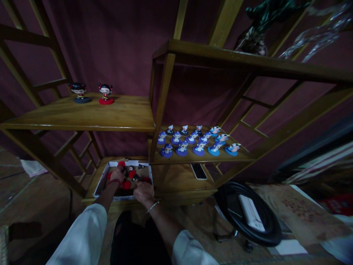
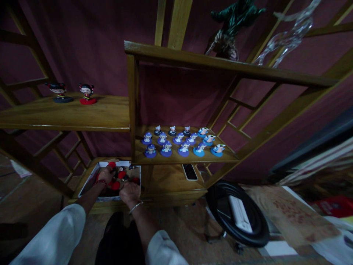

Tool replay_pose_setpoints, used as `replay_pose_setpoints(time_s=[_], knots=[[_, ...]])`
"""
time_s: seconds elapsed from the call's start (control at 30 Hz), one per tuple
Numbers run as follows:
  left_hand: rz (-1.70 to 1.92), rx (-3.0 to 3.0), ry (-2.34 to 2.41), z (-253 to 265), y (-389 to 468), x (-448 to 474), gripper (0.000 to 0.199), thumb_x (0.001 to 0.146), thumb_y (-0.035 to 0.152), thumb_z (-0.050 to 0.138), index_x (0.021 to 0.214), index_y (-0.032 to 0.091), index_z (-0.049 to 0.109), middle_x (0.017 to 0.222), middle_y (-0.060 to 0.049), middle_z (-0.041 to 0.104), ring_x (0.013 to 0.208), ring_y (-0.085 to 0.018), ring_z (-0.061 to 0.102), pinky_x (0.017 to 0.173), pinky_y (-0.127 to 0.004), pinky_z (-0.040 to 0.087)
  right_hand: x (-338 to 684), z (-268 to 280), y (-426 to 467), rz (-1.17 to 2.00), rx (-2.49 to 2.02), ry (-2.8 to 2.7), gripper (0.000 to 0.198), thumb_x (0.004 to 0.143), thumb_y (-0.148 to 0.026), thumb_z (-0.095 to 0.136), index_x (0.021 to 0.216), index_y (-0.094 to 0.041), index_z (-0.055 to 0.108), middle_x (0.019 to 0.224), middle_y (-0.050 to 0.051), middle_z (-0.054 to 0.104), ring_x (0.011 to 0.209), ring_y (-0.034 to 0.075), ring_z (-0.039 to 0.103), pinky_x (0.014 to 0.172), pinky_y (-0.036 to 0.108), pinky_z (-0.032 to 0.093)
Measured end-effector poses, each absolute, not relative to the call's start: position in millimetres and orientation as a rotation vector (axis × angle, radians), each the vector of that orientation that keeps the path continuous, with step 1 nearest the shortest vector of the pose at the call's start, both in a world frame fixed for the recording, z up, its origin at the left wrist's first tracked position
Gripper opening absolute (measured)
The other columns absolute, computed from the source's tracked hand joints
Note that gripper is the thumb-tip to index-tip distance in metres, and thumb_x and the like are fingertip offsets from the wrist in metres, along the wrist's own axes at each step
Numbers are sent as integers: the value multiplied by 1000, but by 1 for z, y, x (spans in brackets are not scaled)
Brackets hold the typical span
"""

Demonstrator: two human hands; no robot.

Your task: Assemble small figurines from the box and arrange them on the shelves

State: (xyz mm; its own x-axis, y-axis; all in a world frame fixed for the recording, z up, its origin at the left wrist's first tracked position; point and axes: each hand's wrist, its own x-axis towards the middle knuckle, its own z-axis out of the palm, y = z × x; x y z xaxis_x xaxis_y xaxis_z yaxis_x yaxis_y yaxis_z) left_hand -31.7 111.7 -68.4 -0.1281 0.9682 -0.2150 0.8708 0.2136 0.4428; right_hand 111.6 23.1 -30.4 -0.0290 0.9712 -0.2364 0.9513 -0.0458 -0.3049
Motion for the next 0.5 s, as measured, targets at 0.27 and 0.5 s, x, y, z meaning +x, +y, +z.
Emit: replay_pose_setpoints(time_s=[0.27,0.5], knots=[[291,1733,1983,-79,119,-34,41,79,25,44,119,19,43,108,-11,59,97,-20,57,77,-26,41,112,-37,25,573,-2134,-2142,23,67,-23,49,80,-24,67,87,4,69,84,19,63,71,26,46],[278,1749,1935,-83,123,-31,37,79,19,43,114,20,51,100,-10,61,90,-19,58,76,-27,42,111,-34,23,563,-2121,-2151,23,68,-22,47,79,-24,67,85,4,69,83,19,63,71,26,46]])
